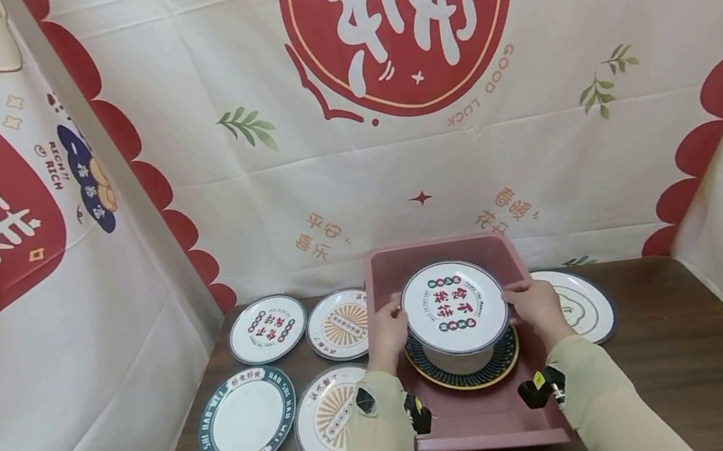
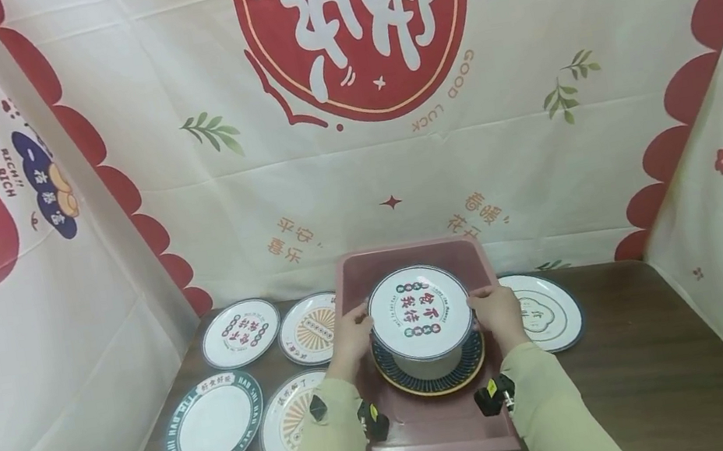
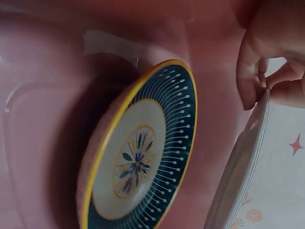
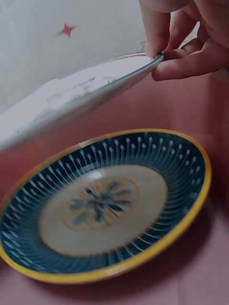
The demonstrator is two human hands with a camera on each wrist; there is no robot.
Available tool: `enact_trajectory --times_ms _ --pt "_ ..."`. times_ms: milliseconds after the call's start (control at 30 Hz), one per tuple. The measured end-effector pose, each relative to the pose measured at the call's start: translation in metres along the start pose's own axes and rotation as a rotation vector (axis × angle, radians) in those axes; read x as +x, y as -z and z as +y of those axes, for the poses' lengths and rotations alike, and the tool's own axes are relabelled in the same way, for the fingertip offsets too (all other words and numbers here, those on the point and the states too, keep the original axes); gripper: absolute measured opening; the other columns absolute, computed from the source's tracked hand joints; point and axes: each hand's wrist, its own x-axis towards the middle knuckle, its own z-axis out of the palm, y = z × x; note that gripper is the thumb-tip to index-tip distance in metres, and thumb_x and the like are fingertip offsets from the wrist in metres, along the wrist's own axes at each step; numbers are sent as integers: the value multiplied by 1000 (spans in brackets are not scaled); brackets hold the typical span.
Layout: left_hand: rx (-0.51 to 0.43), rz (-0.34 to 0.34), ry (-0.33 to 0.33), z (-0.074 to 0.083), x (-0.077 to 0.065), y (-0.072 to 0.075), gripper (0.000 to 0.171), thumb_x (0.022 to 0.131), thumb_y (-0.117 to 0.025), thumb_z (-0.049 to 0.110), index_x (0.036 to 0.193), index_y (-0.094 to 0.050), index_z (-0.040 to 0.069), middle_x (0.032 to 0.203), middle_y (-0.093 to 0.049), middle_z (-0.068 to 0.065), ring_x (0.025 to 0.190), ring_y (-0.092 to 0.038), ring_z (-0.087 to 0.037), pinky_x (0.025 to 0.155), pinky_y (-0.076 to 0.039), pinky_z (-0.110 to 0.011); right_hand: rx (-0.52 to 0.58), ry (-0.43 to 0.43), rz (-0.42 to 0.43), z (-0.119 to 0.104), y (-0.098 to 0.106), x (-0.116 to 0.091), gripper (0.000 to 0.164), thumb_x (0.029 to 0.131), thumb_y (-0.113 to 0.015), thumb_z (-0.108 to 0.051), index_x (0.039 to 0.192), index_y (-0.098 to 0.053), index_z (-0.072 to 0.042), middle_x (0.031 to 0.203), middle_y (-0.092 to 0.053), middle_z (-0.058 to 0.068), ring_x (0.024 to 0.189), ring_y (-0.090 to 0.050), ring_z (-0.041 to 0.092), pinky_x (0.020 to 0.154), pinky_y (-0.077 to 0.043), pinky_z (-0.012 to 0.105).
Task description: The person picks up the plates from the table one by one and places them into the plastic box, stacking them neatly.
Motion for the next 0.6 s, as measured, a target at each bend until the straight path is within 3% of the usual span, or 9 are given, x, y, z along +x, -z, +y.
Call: enact_trajectory --times_ms 167,267,367,500,600 --pt "125 -15 0 -2 1 -6 42 92 -50 12 134 -48 9 123 -57 -12 108 -54 -23 88 -45 -38 -269 125 29 4 -4 -4 33 93 -47 -12 116 -57 9 103 -59 27 58 -59 18 51 -49 28" --pt "188 -45 16 -1 -1 -11 47 91 -49 7 137 -40 9 121 -57 -16 111 -54 -28 94 -42 -43 -419 194 37 7 -6 -6 28 90 -47 -9 105 -61 10 90 -62 22 63 -57 23 56 -48 36" --pt "256 -79 22 -2 -4 -13 55 89 -50 5 141 -32 8 112 -61 -18 98 -59 -27 86 -46 -42 -557 274 56 10 -11 -8 22 85 -49 -6 91 -64 8 78 -63 17 67 -55 27 63 -47 43" --pt "320 -131 6 -4 -5 -14 68 86 -52 4 146 -21 6 100 -64 -18 81 -60 -23 76 -49 -39 -667 325 60 12 -18 -11 16 83 -53 -4 82 -62 9 70 -60 15 64 -54 27 63 -48 46" --pt "320 -156 -11 -6 -5 -15 66 86 -54 7 144 -23 4 103 -63 -18 85 -60 -23 79 -48 -39 -692 309 47 14 -22 -11 14 83 -53 -2 83 -61 10 69 -58 15 62 -54 27 61 -48 45"
